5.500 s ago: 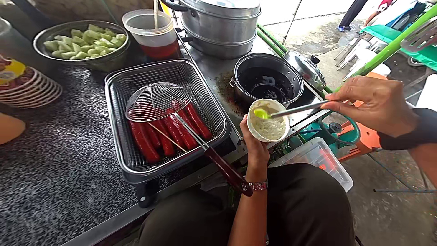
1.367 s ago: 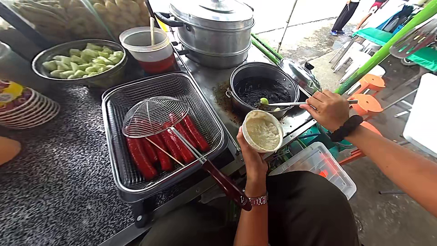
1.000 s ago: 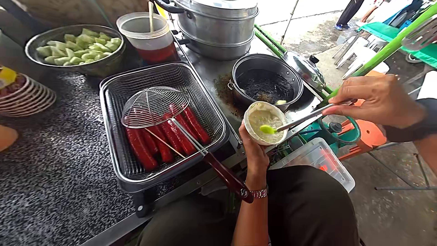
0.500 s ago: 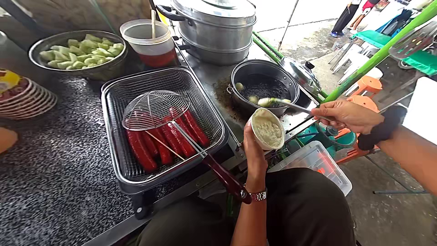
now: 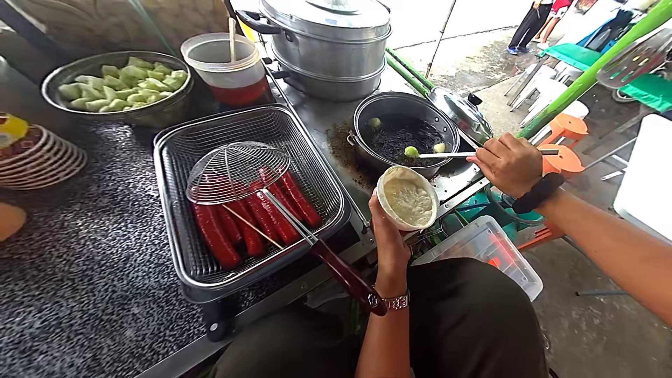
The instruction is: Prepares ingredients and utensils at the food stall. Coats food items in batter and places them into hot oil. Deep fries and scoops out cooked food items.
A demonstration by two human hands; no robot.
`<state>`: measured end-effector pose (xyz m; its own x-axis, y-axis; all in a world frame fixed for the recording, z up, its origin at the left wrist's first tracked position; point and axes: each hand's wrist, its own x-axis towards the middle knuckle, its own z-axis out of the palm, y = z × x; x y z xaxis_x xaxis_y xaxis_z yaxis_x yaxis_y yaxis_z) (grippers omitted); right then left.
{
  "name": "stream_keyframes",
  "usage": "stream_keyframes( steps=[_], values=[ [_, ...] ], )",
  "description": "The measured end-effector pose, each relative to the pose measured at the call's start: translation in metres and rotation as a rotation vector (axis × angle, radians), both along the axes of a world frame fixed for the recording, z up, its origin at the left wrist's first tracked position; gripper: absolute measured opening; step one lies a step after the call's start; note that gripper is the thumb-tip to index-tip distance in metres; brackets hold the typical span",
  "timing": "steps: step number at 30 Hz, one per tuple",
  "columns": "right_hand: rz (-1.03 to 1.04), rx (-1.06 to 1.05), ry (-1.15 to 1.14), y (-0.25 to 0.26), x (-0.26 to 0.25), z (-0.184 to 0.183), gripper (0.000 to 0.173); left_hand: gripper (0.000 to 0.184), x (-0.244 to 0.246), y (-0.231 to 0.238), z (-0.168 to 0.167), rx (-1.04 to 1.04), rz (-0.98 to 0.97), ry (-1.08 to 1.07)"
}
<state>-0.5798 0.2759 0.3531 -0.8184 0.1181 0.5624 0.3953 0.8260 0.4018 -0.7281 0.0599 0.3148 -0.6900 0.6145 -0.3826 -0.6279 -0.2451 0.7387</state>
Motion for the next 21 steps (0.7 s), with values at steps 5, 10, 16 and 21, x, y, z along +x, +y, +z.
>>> stream_keyframes(
  steps=[5, 10, 16, 21],
  values=[
    [0.0, -0.324, 0.096, -0.011, 0.001, 0.017, 0.034, 0.056, 0.0, -0.001, 0.002, 0.018, -0.001, -0.022],
    [0.344, -0.531, 0.042, -0.043, 0.013, 0.069, 0.035, 0.053, 0.0, -0.002, 0.002, 0.04, -0.001, 0.001],
    [0.434, -0.206, -0.18, -0.063, 0.009, 0.08, 0.04, 0.053, 0.001, -0.001, 0.003, 0.027, 0.0, -0.008],
    [0.289, -0.635, -0.16, -0.064, 0.01, 0.076, 0.035, 0.052, -0.001, -0.001, -0.003, 0.033, 0.04, 0.097]
  ],
)
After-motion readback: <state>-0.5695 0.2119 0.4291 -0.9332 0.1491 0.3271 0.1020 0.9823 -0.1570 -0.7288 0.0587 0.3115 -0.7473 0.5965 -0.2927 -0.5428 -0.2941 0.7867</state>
